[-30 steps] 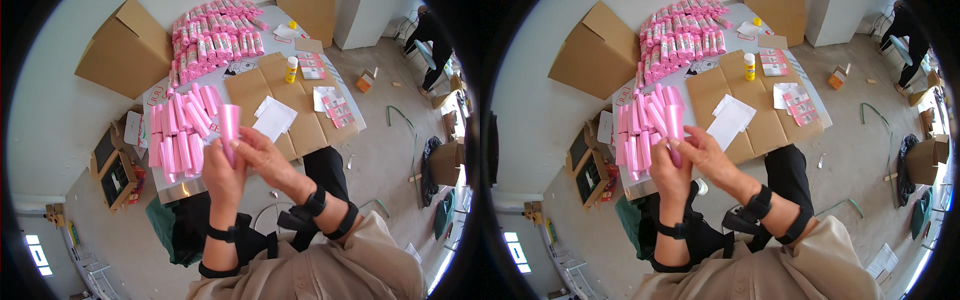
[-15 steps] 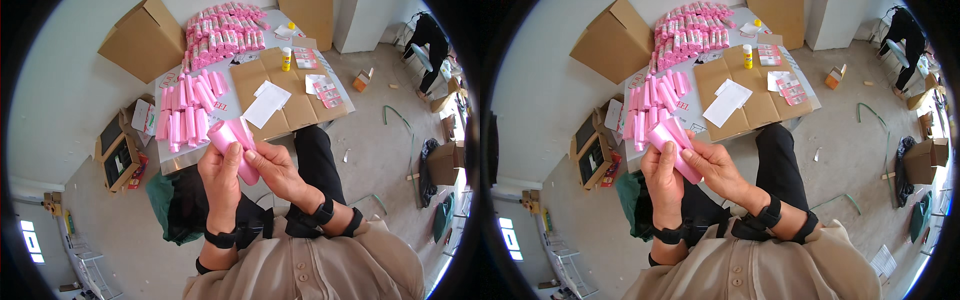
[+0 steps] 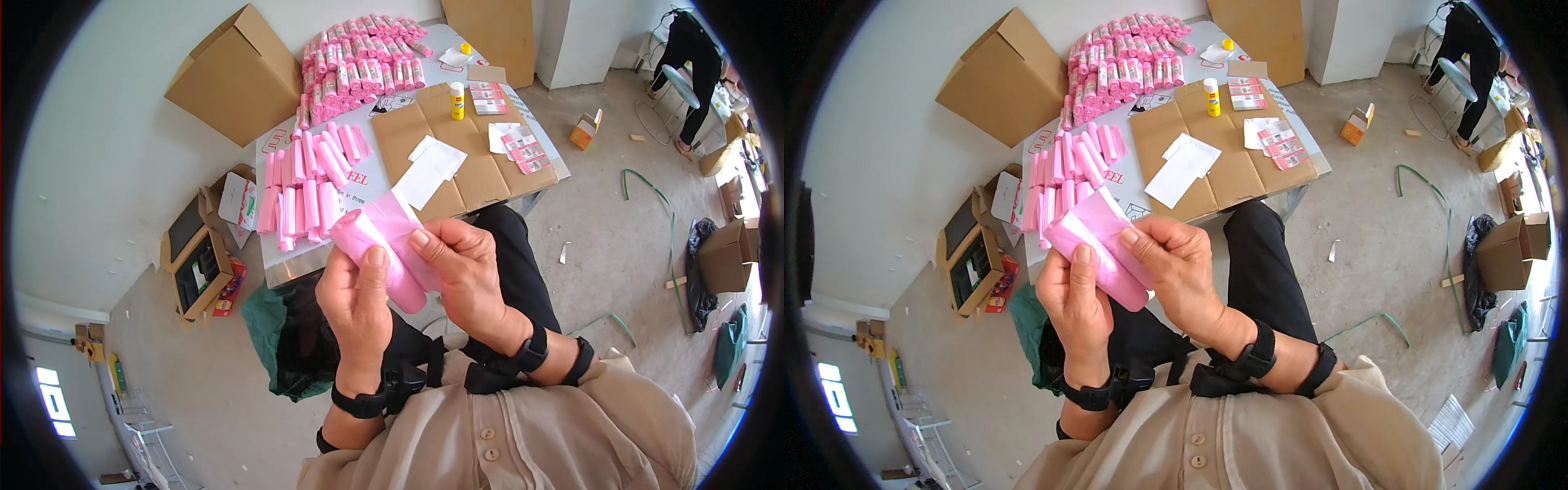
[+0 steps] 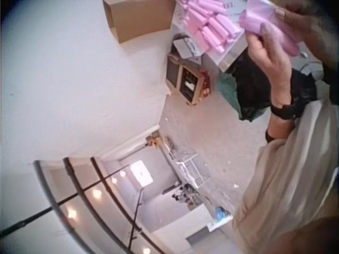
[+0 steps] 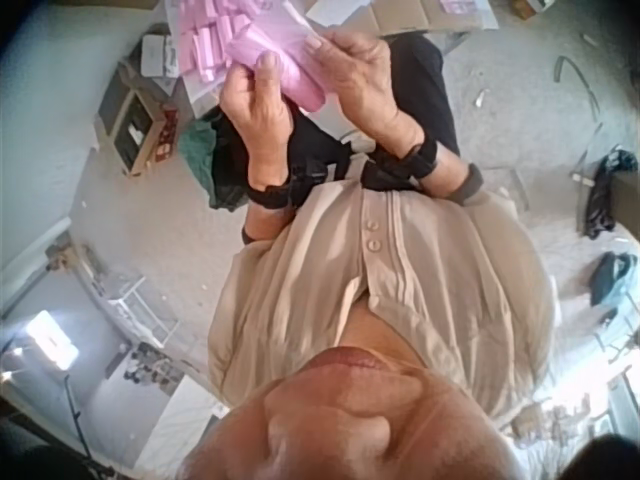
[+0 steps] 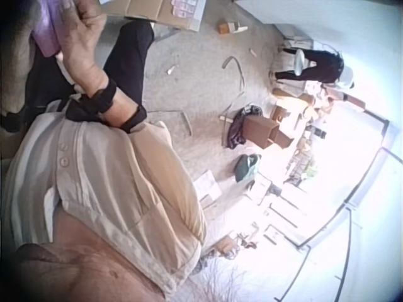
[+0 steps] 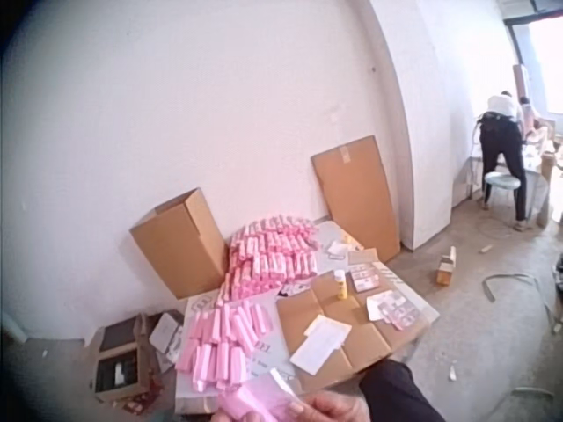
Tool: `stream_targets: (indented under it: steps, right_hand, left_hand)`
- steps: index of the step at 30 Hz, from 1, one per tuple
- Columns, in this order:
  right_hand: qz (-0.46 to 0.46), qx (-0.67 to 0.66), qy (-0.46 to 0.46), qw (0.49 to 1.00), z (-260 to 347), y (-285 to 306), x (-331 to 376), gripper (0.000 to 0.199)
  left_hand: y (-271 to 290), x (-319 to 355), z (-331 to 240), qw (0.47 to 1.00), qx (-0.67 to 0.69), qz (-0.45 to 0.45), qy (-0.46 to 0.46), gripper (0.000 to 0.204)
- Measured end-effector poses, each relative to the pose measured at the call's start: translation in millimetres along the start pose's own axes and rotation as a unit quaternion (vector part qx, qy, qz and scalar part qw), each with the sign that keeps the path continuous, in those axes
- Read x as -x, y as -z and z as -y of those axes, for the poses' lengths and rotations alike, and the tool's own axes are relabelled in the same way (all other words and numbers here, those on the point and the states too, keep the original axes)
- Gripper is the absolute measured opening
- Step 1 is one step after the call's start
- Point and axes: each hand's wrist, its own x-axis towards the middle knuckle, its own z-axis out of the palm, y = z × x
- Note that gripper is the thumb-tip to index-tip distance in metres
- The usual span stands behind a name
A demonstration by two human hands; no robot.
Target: Applying adhesive labels to small pink plastic cylinders.
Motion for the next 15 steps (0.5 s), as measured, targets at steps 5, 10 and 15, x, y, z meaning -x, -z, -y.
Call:
stream_targets:
  steps: [5,10,15]
  right_hand:
    - [0.010,-0.025,-0.009,1.000,-5.7,3.6,-2.2,0.015]
    - [0.002,-0.025,0.055,0.998,7.4,3.7,-11.6,0.019]
    - [0.039,0.002,0.044,0.998,21.5,2.2,-18.5,0.018]
  left_hand:
    - [-2.5,-1.1,1.8,1.000,-0.004,-0.018,0.014,0.014]
    - [-0.3,-2.1,3.1,0.995,-0.086,-0.011,-0.044,0.016]
    - [1.1,2.0,1.1,0.988,-0.132,0.007,-0.079,0.019]
